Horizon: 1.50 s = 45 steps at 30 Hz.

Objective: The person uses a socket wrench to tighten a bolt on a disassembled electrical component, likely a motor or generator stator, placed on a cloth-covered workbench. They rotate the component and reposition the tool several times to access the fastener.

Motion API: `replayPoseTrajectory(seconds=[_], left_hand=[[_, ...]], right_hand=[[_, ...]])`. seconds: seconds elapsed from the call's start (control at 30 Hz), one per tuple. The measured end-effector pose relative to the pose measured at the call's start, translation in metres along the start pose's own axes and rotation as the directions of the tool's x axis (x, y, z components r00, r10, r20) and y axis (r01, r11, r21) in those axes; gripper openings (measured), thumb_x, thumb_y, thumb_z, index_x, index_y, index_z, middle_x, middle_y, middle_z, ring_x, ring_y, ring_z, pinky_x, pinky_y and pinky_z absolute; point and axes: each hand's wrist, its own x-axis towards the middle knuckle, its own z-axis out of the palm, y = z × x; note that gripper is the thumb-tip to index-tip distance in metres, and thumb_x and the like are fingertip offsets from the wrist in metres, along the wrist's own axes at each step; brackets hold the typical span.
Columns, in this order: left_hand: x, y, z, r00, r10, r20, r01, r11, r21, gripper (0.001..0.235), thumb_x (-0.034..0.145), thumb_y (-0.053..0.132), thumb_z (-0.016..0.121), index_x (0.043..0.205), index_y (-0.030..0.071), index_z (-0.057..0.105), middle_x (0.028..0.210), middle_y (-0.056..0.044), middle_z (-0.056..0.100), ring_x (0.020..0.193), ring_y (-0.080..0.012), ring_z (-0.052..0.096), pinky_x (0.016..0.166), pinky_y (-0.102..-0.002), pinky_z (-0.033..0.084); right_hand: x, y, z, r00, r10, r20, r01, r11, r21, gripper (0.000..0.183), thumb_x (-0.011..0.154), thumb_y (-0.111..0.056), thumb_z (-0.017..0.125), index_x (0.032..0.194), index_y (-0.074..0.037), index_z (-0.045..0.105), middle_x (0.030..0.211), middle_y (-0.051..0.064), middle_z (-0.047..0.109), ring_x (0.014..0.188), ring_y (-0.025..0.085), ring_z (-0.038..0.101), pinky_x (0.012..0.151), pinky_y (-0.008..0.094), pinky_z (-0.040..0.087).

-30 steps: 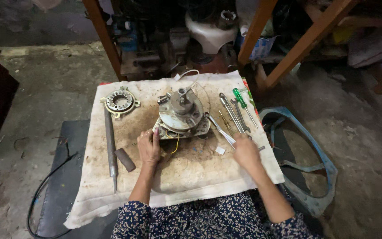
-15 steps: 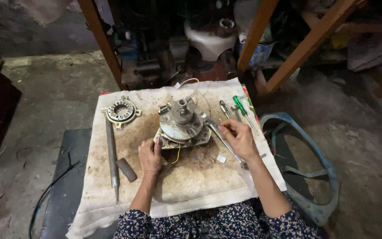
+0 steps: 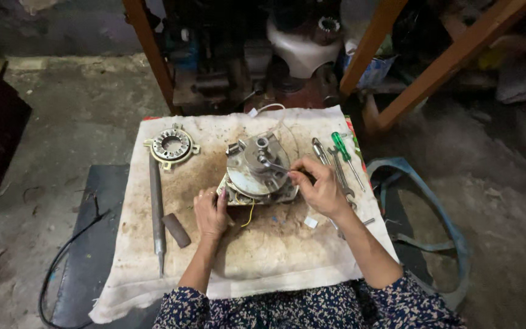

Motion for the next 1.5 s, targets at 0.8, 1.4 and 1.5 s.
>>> replayPoseTrajectory(seconds=[0.8, 1.4, 1.5], left_hand=[[0.004, 0.012, -0.010, 0.999, -0.017, 0.045, 0.019, 0.999, -0.026, 0.050, 0.099, 0.049, 0.048, 0.105, 0.006, 0.072, 0.099, -0.015, 0.069, 0.094, -0.0358, 0.056, 0.085, -0.045, 0.040], [0.003, 0.008, -0.005, 0.999, 0.008, 0.043, -0.008, 1.000, 0.002, 0.054, 0.100, 0.051, 0.044, 0.106, 0.007, 0.072, 0.101, -0.015, 0.069, 0.095, -0.0358, 0.055, 0.085, -0.045, 0.039], [0.002, 0.010, -0.006, 0.996, -0.070, 0.059, 0.069, 0.997, 0.023, 0.054, 0.099, 0.052, 0.047, 0.107, 0.006, 0.074, 0.098, -0.018, 0.067, 0.094, -0.0365, 0.055, 0.086, -0.044, 0.040]], right_hand=[[0.050, -0.055, -0.040, 0.916, -0.183, 0.357, 0.375, 0.708, -0.598, 0.012, 0.080, -0.004, 0.060, 0.083, -0.006, 0.071, 0.075, 0.015, 0.071, 0.067, 0.037, 0.069, 0.060, 0.049, 0.052], [0.099, -0.153, 0.002, 0.701, -0.124, 0.702, 0.707, 0.254, -0.660, 0.017, 0.076, -0.016, 0.066, 0.060, -0.013, 0.070, 0.061, 0.012, 0.066, 0.060, 0.030, 0.068, 0.050, 0.044, 0.050], [0.118, -0.151, -0.016, 0.666, -0.320, 0.674, 0.733, 0.447, -0.512, 0.005, 0.069, -0.013, 0.069, 0.066, -0.011, 0.073, 0.064, 0.015, 0.068, 0.063, 0.036, 0.068, 0.054, 0.046, 0.051]])
